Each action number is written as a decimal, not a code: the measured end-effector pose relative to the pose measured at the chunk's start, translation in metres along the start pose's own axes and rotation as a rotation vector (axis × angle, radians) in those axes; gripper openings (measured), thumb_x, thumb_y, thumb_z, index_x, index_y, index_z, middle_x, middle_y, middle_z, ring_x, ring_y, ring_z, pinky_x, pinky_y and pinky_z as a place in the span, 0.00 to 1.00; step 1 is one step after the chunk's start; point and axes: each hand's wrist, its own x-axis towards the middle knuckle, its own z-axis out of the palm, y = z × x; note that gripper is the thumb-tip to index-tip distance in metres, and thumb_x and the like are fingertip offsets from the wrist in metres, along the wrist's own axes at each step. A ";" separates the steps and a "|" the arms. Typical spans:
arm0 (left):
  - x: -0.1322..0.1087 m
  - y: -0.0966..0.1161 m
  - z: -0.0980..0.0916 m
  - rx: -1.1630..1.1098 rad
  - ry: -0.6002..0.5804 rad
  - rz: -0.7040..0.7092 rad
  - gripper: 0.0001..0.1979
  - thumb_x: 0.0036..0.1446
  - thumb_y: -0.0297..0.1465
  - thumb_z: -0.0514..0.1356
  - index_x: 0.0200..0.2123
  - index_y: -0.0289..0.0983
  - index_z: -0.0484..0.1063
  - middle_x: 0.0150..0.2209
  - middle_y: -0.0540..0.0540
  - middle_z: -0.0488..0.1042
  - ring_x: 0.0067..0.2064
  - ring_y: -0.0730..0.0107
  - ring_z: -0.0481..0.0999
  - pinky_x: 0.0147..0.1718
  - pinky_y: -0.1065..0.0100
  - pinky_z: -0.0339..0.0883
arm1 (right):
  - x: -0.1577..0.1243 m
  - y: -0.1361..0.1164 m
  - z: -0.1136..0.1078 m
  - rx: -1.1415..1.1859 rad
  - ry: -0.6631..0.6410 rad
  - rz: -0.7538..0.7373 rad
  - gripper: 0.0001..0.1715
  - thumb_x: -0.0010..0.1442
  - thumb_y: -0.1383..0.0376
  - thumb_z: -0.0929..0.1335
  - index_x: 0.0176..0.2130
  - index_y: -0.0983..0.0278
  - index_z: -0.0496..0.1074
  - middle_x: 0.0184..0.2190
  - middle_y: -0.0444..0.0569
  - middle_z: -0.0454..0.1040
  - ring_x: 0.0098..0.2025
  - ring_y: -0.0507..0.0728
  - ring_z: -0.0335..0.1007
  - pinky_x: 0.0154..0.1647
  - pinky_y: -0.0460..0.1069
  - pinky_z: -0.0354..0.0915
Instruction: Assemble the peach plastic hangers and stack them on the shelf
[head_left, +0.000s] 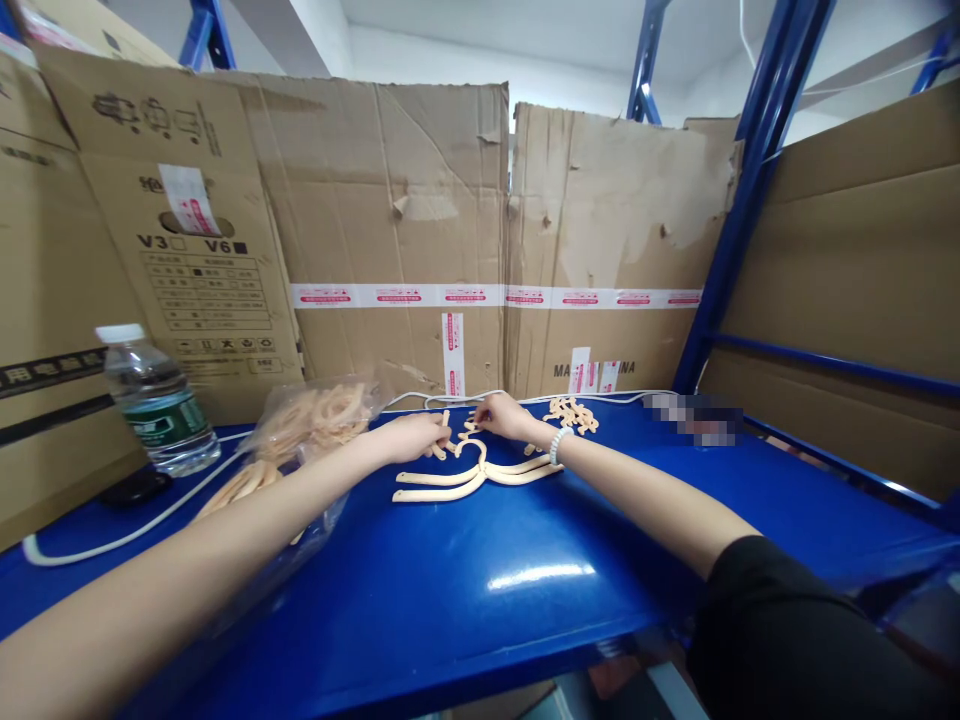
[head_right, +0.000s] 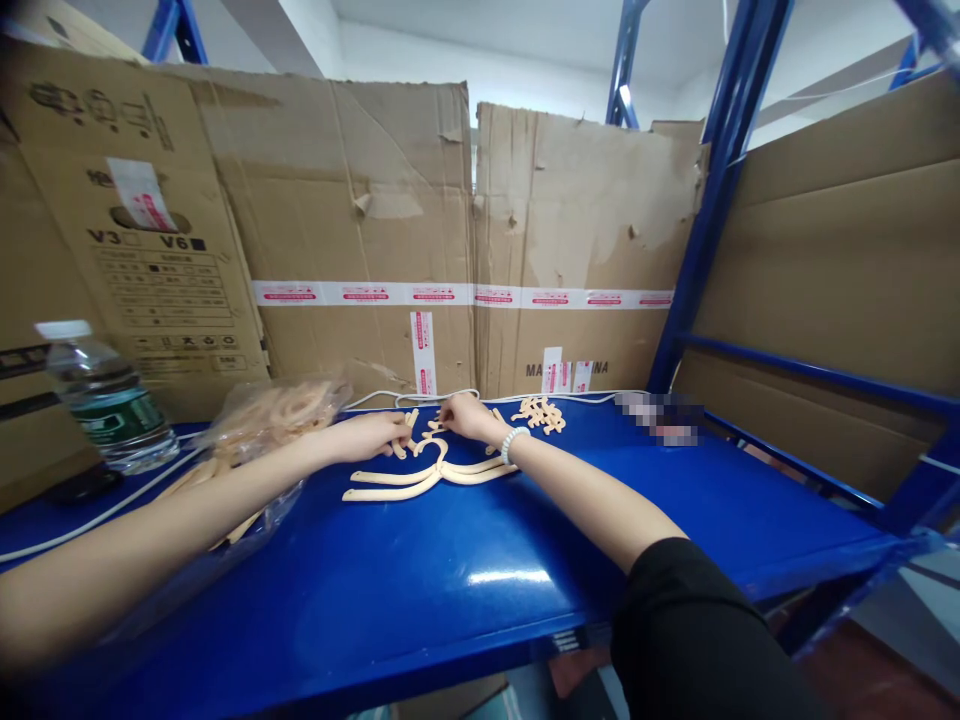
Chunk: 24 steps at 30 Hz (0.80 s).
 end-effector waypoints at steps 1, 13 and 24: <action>0.000 0.000 0.000 0.014 0.000 -0.002 0.15 0.63 0.34 0.59 0.51 0.36 0.68 0.50 0.42 0.72 0.45 0.61 0.76 0.41 0.55 0.73 | -0.002 0.001 -0.002 0.024 0.049 0.004 0.17 0.65 0.61 0.66 0.52 0.65 0.68 0.50 0.52 0.70 0.46 0.58 0.71 0.45 0.57 0.70; -0.045 0.043 -0.016 0.058 0.360 0.005 0.08 0.65 0.25 0.53 0.42 0.34 0.71 0.43 0.41 0.75 0.43 0.61 0.77 0.45 0.56 0.70 | -0.069 -0.018 -0.032 0.643 0.575 0.124 0.23 0.55 0.50 0.68 0.33 0.68 0.74 0.18 0.45 0.72 0.19 0.51 0.66 0.19 0.45 0.60; -0.074 0.100 0.031 -0.947 0.574 -0.123 0.08 0.53 0.35 0.63 0.33 0.37 0.78 0.39 0.44 0.80 0.40 0.61 0.81 0.41 0.64 0.76 | -0.106 -0.057 -0.014 1.059 0.507 0.194 0.21 0.48 0.52 0.72 0.34 0.67 0.72 0.25 0.51 0.78 0.27 0.56 0.76 0.23 0.45 0.66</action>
